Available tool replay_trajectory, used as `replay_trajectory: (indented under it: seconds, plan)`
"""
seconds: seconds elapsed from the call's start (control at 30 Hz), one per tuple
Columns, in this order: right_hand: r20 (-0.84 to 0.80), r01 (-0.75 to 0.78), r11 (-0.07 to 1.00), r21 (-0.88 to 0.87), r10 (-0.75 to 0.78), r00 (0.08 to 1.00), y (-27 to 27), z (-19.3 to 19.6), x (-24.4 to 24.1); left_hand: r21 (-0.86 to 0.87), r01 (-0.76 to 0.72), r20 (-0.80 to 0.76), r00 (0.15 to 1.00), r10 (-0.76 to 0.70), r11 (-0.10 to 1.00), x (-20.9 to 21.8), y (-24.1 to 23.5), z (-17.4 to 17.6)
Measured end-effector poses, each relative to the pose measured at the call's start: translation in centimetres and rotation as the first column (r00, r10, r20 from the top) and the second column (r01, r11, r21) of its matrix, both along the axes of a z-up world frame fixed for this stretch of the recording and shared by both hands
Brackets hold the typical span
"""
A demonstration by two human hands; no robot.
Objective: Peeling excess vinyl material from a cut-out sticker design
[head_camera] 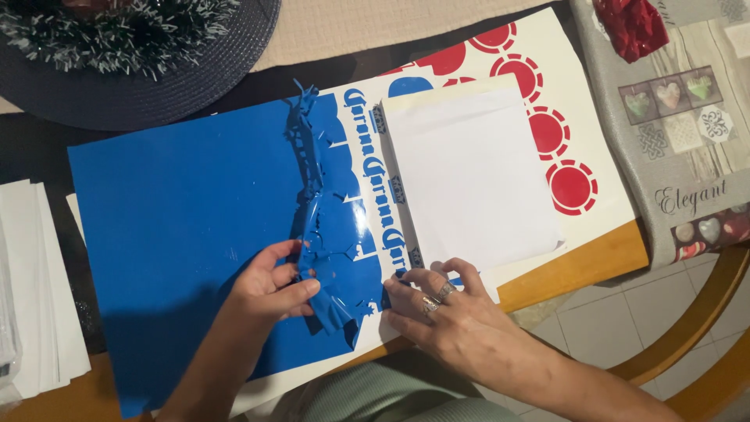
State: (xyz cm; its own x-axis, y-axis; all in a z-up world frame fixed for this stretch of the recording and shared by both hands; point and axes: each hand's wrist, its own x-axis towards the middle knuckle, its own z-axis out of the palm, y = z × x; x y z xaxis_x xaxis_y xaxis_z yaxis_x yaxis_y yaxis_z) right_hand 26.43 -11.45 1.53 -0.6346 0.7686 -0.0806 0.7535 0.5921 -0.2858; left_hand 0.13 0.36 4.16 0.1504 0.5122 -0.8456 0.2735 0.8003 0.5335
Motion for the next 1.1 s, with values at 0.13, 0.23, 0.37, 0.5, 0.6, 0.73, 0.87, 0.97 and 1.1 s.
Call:
replay_trajectory:
  seconds: [0.13, 0.23, 0.37, 0.5, 0.6, 0.73, 0.87, 0.97, 1.1]
  plan:
    - [-0.016, 0.0, 0.998, 0.057, 0.0, 1.0, 0.1, 0.2, 0.0, 0.009, -0.045, 0.038, 0.998, 0.044, 0.999, -0.1, 0.2, -0.2]
    - [-0.022, 0.001, 1.0, -0.01, -0.001, 1.0, 0.1, 0.3, 0.0, 0.026, 0.027, -0.026, 0.999, -0.026, 0.999, -0.4, 0.3, -0.4]
    - [-0.022, -0.002, 1.0, -0.008, 0.002, 1.0, 0.2, 0.2, 0.0, 0.04, -0.016, 0.035, 0.999, 0.015, 0.999, -0.5, 0.4, -0.3]
    - [-0.034, -0.001, 1.0, 0.011, 0.001, 0.999, 0.1, 0.0, 0.0, 0.063, -0.012, 0.055, 0.998, 0.009, 0.998, -0.6, 0.4, -0.2]
    - [-0.031, -0.002, 1.0, 0.008, 0.002, 1.0, 0.2, 0.2, -0.1, 0.041, 0.001, 0.027, 1.0, -0.002, 0.999, -0.6, 0.5, -0.7]
    - [-0.039, 0.01, 1.0, 0.029, -0.009, 0.999, 0.1, -0.8, -0.1, 0.035, -0.054, 0.064, 0.997, 0.052, 0.998, -0.4, 0.0, -0.5]
    - [-0.14, 0.097, 0.993, 0.063, -0.087, 0.986, 0.9, -1.4, -0.3, 0.015, -0.019, 0.007, 1.0, 0.019, 1.0, -0.2, -0.3, 0.7]
    - [-0.205, 0.139, 0.989, 0.052, -0.126, 0.971, 1.7, -1.6, 0.0, 0.002, -0.044, 0.02, 0.999, 0.044, 0.999, -0.2, -0.7, 1.1]
    - [-0.201, 0.123, 0.992, 0.036, -0.113, 0.973, 1.7, -2.9, 0.4, 0.009, -0.008, 0.015, 1.0, 0.008, 1.0, -0.7, -1.1, 0.7]
